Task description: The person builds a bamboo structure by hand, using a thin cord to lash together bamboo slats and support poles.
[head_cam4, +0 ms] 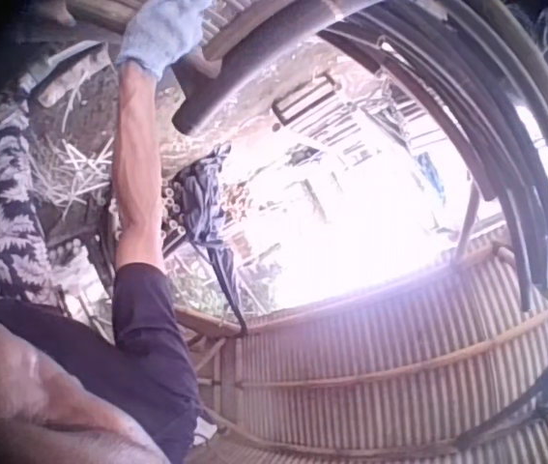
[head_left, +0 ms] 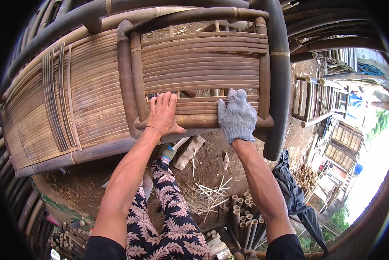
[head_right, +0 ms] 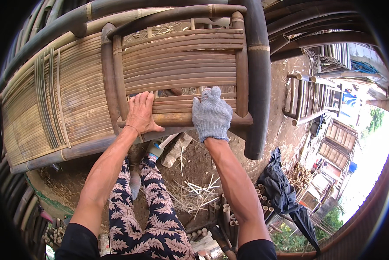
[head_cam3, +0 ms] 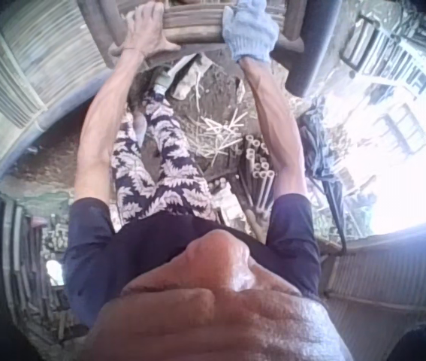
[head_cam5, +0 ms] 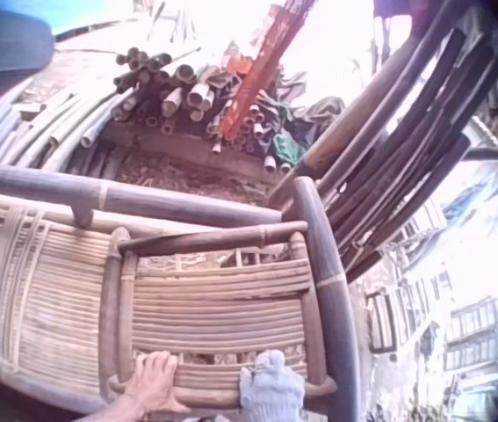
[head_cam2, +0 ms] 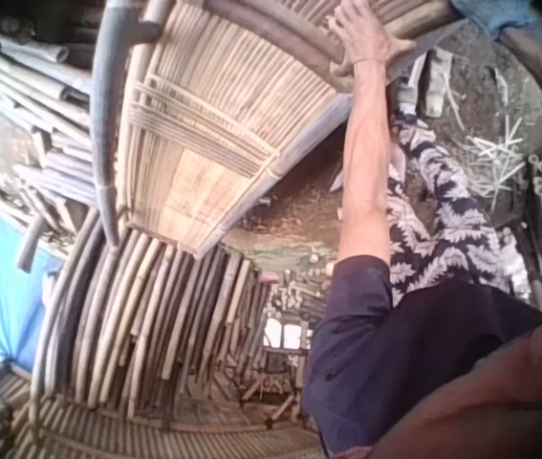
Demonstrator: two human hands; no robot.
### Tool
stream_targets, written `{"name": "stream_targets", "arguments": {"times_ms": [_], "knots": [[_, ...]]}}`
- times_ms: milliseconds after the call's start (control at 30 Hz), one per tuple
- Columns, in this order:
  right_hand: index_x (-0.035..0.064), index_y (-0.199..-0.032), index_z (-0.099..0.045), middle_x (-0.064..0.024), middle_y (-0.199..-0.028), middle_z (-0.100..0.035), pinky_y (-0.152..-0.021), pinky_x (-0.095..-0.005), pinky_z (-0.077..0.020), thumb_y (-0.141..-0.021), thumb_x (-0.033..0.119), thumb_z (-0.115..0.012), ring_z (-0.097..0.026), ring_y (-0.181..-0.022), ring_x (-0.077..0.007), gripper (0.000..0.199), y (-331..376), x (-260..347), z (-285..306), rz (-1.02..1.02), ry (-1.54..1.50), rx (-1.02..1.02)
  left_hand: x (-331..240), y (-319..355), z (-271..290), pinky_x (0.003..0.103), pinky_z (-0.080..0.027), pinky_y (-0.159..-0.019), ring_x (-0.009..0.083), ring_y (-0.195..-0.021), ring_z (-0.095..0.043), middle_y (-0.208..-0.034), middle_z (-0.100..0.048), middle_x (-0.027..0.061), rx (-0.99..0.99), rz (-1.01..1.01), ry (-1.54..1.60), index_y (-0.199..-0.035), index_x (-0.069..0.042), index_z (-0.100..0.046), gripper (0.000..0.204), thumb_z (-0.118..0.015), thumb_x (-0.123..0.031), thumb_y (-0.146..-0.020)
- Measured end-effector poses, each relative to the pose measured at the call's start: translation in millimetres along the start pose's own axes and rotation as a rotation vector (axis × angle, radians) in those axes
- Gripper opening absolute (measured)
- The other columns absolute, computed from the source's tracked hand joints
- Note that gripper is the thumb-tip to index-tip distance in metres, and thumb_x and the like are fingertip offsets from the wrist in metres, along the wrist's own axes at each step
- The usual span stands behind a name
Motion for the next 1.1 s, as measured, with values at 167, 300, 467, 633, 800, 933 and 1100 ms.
{"name": "stream_targets", "arguments": {"times_ms": [167,300,467,633,800,933,1100], "knots": [[0.0051,-0.111,-0.061,-0.0167,-0.114,-0.059,-0.074,-0.0469,-0.0562,-0.092,0.037,-0.065,-0.069,-0.087,-0.0358,0.037,-8,-9,-1,-0.069,-0.095,0.141,6,11,0,0.047,-0.032,-0.114,0.0349,-0.129,-0.040,-0.132,-0.042,0.0139,-0.121,-0.047,0.061,-0.137,-0.007,-0.040,0.121,-0.096,-0.050,-0.039],[0.0049,-0.131,-0.052,-0.0189,-0.132,-0.053,-0.082,-0.0461,-0.0577,-0.086,0.046,-0.072,-0.069,-0.097,-0.0372,0.064,7,-17,8,0.013,-0.091,0.132,15,27,-12,0.048,-0.026,-0.122,0.0357,-0.135,-0.037,-0.139,-0.041,0.0159,-0.158,-0.067,-0.044,-0.149,-0.007,-0.030,0.128,-0.096,-0.043,-0.045],[0.0011,-0.145,-0.037,-0.0223,-0.145,-0.045,-0.075,-0.0443,-0.0581,-0.065,0.043,-0.089,-0.071,-0.096,-0.0337,0.104,15,-32,20,0.180,0.181,0.255,48,33,-15,0.046,-0.026,-0.122,0.0354,-0.136,-0.038,-0.138,-0.041,0.0166,-0.133,-0.036,-0.036,-0.152,-0.005,-0.025,0.128,-0.095,-0.033,-0.049],[0.0017,-0.136,-0.043,-0.0185,-0.127,-0.052,-0.061,-0.0435,-0.0556,-0.061,0.025,-0.089,-0.069,-0.072,-0.0309,0.091,9,-52,-1,0.286,0.289,0.210,44,27,-20,0.048,-0.029,-0.117,0.0371,-0.131,-0.041,-0.136,-0.042,0.0179,-0.045,-0.073,-0.068,-0.144,-0.004,-0.033,0.120,-0.094,-0.033,-0.046],[0.0039,-0.131,-0.046,-0.0150,-0.121,-0.054,-0.069,-0.0432,-0.0576,-0.067,0.025,-0.085,-0.070,-0.081,-0.0321,0.077,7,-34,23,0.298,0.196,0.287,44,27,-17,0.048,-0.028,-0.120,0.0381,-0.132,-0.041,-0.136,-0.042,0.0194,-0.043,-0.068,-0.066,-0.147,-0.001,-0.029,0.120,-0.093,-0.033,-0.050],[0.0003,-0.113,-0.060,-0.0151,-0.121,-0.062,-0.084,-0.0389,-0.0553,-0.088,0.028,-0.073,-0.069,-0.095,-0.0320,0.040,35,-16,108,0.125,-0.522,0.174,18,31,-11,0.045,-0.015,-0.127,0.0408,-0.151,-0.019,-0.159,-0.020,0.0293,0.121,0.080,-0.063,-0.157,0.002,-0.014,0.108,-0.075,-0.026,-0.072],[0.0014,-0.072,-0.057,-0.0194,-0.086,-0.065,-0.066,-0.0360,-0.0542,-0.096,0.012,-0.053,-0.062,-0.071,-0.0259,0.027,72,-2,243,0.237,-1.087,0.182,-69,17,38,0.048,-0.038,-0.112,0.0360,-0.125,-0.053,-0.131,-0.056,0.0198,0.075,-0.278,0.379,-0.136,-0.002,-0.049,0.061,-0.059,-0.009,-0.076]]}}
Point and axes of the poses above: each hand's wrist, its own y-axis away from the middle knuckle, its own z-axis out of the back of the hand, x = y × z, the point moved 7 cm from there along -y, towards the middle knuckle
